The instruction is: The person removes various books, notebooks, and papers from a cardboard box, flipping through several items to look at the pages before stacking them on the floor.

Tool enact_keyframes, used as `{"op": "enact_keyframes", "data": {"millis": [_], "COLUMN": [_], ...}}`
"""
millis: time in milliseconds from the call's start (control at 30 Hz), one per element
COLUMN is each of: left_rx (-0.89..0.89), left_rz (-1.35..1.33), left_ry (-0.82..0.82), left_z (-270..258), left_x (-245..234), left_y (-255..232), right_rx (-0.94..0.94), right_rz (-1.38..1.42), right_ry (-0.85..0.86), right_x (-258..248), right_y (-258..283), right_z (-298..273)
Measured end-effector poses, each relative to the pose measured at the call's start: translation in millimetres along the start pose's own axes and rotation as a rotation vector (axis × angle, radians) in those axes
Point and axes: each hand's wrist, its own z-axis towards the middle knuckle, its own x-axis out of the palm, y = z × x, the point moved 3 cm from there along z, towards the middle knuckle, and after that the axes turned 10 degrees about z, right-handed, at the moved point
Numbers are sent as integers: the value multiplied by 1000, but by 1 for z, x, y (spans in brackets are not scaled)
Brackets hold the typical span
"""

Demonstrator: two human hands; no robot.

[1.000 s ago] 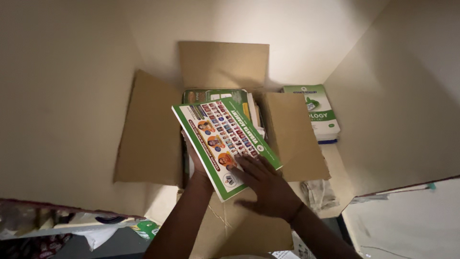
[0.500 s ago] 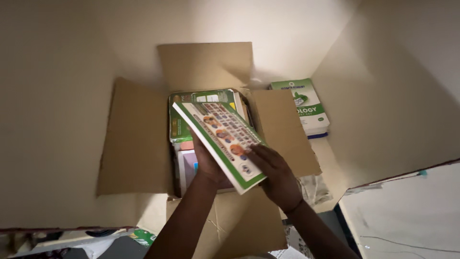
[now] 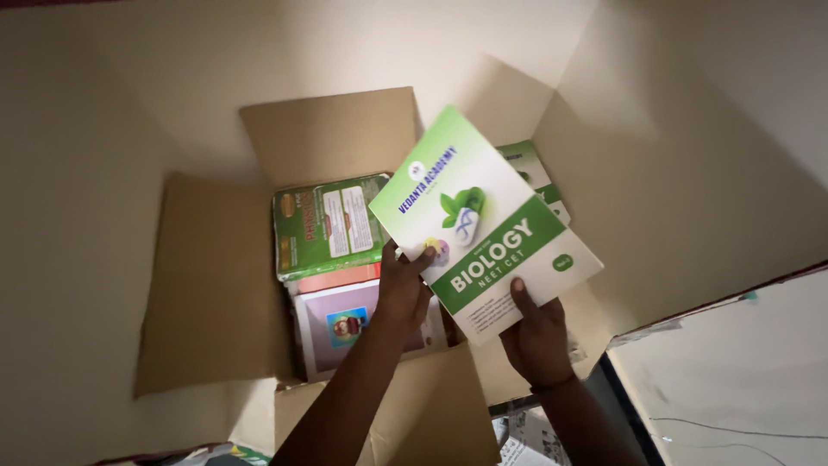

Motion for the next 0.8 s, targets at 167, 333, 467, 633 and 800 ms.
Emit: {"op": "enact_keyframes", "data": {"millis": [167, 333, 467, 633, 800], "left_rx": [210, 364, 194, 209, 410], "left_rz": [-55, 214, 498, 623, 1031], "left_ry": [63, 122, 147, 384, 815], "left_z": [23, 44, 44, 51, 45], "left_x": [22, 51, 76, 111, 116], "left_y": [25, 26, 32, 58, 93], "right_rx": [112, 220, 77, 120, -83], "right_rz": [252, 113, -222, -76, -101], "right_ry": [-98, -224, -153, -446, -404], "right_x": [-20, -60, -105, -139, -142], "right_y": [14, 25, 31, 52, 80], "right_z": [7, 4, 8, 16, 23]}}
